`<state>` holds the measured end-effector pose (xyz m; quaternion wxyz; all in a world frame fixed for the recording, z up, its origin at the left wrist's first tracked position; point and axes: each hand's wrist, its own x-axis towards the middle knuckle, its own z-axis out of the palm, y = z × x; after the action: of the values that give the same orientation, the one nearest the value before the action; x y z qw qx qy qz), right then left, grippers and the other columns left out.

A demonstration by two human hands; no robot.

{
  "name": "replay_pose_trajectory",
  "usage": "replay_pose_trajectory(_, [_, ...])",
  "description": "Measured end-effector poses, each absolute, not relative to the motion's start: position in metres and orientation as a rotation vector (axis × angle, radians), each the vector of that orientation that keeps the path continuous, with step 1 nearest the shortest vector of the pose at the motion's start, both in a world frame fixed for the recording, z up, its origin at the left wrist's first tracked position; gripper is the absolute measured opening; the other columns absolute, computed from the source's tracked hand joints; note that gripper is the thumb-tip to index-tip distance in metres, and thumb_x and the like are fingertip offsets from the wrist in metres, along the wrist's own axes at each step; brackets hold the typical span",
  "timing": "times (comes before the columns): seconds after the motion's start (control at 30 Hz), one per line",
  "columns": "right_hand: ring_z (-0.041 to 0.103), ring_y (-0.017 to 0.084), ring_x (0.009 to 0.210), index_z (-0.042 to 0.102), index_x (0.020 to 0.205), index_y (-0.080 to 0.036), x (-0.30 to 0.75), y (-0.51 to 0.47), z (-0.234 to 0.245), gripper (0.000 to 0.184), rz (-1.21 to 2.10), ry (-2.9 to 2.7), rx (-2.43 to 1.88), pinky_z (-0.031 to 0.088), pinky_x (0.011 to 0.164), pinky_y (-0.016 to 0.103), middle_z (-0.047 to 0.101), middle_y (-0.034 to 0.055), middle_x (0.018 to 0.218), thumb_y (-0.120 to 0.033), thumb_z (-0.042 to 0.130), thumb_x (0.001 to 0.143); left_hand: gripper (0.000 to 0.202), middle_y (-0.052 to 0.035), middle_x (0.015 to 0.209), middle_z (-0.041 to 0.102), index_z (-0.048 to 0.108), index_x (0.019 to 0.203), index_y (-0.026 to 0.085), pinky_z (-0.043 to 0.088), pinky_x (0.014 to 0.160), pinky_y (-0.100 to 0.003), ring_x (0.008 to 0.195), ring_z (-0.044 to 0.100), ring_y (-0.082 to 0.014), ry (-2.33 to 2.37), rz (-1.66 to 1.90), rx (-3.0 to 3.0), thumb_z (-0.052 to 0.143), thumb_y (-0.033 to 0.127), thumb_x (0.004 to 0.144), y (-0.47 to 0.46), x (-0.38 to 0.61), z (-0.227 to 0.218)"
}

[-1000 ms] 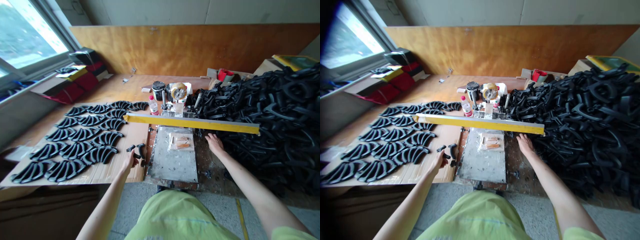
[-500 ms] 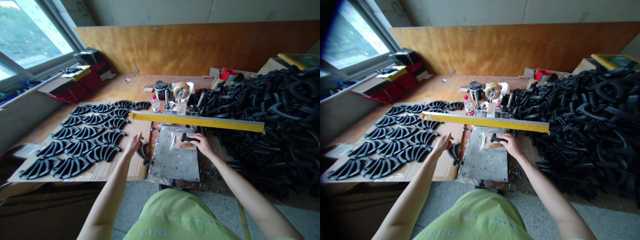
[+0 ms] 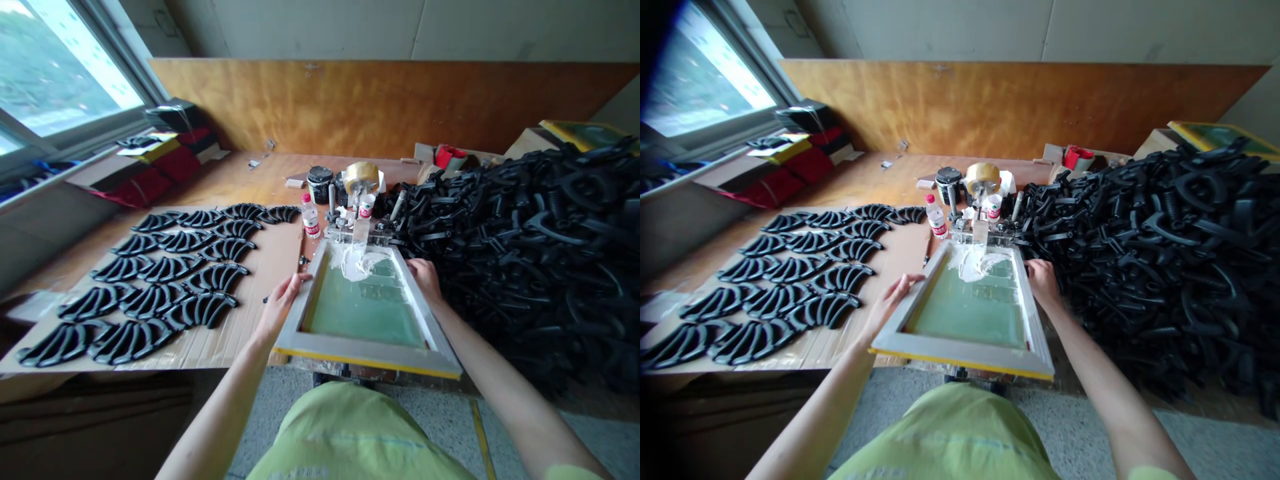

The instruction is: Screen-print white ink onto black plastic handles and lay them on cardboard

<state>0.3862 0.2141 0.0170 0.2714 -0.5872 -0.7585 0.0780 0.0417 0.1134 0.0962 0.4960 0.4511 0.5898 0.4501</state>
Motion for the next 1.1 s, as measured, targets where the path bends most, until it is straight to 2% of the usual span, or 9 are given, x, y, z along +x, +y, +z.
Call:
replay_pose_trajectory(0.17, [0.047, 0.027, 0.116, 0.053, 0.126, -0.017, 0.339, 0.259, 0.052, 0.046, 0.007, -2.130, -1.355, 0.040, 0.099, 0.042, 0.048, 0.0128, 0.130, -0.021, 0.059, 0.080, 0.081, 0.0026, 0.067, 0.060, 0.039, 0.141, 0.021, 0.040, 0.049, -0.021, 0.054, 0.054, -0.0121, 1.409, 0.927, 0.946, 0.065, 0.054, 0.072, 0.098, 0.041, 0.017])
replay_pose_trajectory(0.23, [0.049, 0.027, 0.110, 0.056, 0.120, -0.015, 0.307, 0.269, 0.056, 0.041, 0.009, -2.319, -1.323, 0.043, 0.093, 0.039, 0.054, 0.0130, 0.119, -0.019, 0.062, 0.079, 0.081, 0.0029, 0.069, 0.059, 0.036, 0.143, 0.022, 0.041, 0.049, -0.020, 0.054, 0.053, -0.0115, 1.429, 0.926, 0.945, 0.064, 0.053, 0.073, 0.098, 0.042, -0.003])
replay_pose_trajectory(0.33, [0.055, 0.024, 0.091, 0.062, 0.097, -0.014, 0.282, 0.264, 0.047, 0.015, 0.088, -2.524, -1.412, 0.045, 0.079, 0.033, 0.062, 0.0107, 0.092, -0.015, 0.056, 0.083, 0.077, 0.0022, 0.072, 0.061, 0.039, 0.141, 0.023, 0.041, 0.049, -0.020, 0.055, 0.054, -0.0114, 1.455, 0.912, 0.946, 0.063, 0.055, 0.074, 0.100, 0.042, -0.019])
replay_pose_trajectory(0.4, [0.055, 0.022, 0.086, 0.062, 0.088, -0.015, 0.283, 0.248, 0.038, 0.011, 0.131, -2.608, -1.368, 0.043, 0.076, 0.031, 0.063, 0.0097, 0.085, -0.013, 0.052, 0.083, 0.077, 0.0012, 0.075, 0.063, 0.041, 0.140, 0.022, 0.042, 0.050, -0.021, 0.057, 0.056, -0.0120, 1.459, 0.914, 0.938, 0.063, 0.055, 0.074, 0.100, 0.041, -0.024])
replay_pose_trajectory(0.6, [0.055, 0.019, 0.084, 0.062, 0.081, -0.016, 0.309, 0.211, 0.044, 0.016, 0.299, -2.835, -0.802, 0.041, 0.074, 0.028, 0.063, 0.0060, 0.081, -0.005, 0.053, 0.076, 0.071, -0.0015, 0.080, 0.067, 0.048, 0.135, 0.022, 0.046, 0.055, -0.023, 0.065, 0.061, -0.0154, 1.503, 0.951, 0.940, 0.064, 0.054, 0.073, 0.098, 0.040, -0.029])
replay_pose_trajectory(0.7, [0.056, 0.018, 0.077, 0.062, 0.077, -0.018, 0.305, 0.215, 0.048, 0.011, 0.360, -2.771, -0.862, 0.041, 0.070, 0.027, 0.063, 0.0034, 0.077, -0.009, 0.056, 0.077, 0.070, -0.0023, 0.082, 0.067, 0.047, 0.135, 0.021, 0.047, 0.057, -0.023, 0.066, 0.062, -0.0158, 1.478, 0.947, 0.951, 0.063, 0.054, 0.075, 0.098, 0.040, -0.025])
replay_pose_trajectory(0.9, [0.055, 0.022, 0.101, 0.064, 0.098, -0.015, 0.306, 0.190, 0.022, 0.026, 0.238, -2.605, -0.836, 0.044, 0.086, 0.033, 0.065, 0.0096, 0.098, -0.004, 0.049, 0.080, 0.073, -0.0026, 0.082, 0.067, 0.043, 0.136, 0.021, 0.047, 0.055, -0.023, 0.067, 0.063, -0.0161, 1.427, 0.946, 0.909, 0.064, 0.053, 0.074, 0.097, 0.041, -0.017])
replay_pose_trajectory(1.03, [0.059, 0.019, 0.087, 0.065, 0.099, -0.020, 0.304, 0.197, 0.032, 0.017, 0.298, -2.545, -0.938, 0.046, 0.079, 0.030, 0.066, 0.0051, 0.090, -0.018, 0.057, 0.085, 0.076, -0.0023, 0.079, 0.067, 0.041, 0.137, 0.019, 0.046, 0.054, -0.022, 0.063, 0.061, -0.0152, 1.400, 0.945, 0.891, 0.065, 0.052, 0.073, 0.098, 0.041, -0.007])
replay_pose_trajectory(1.1, [0.061, 0.018, 0.086, 0.061, 0.114, -0.025, 0.297, 0.220, 0.046, 0.030, 0.288, -2.458, -1.104, 0.047, 0.077, 0.029, 0.067, 0.0037, 0.097, -0.024, 0.063, 0.083, 0.079, -0.0012, 0.075, 0.066, 0.039, 0.139, 0.019, 0.044, 0.053, -0.022, 0.061, 0.060, -0.0146, 1.371, 0.932, 0.907, 0.066, 0.052, 0.073, 0.099, 0.039, 0.007])
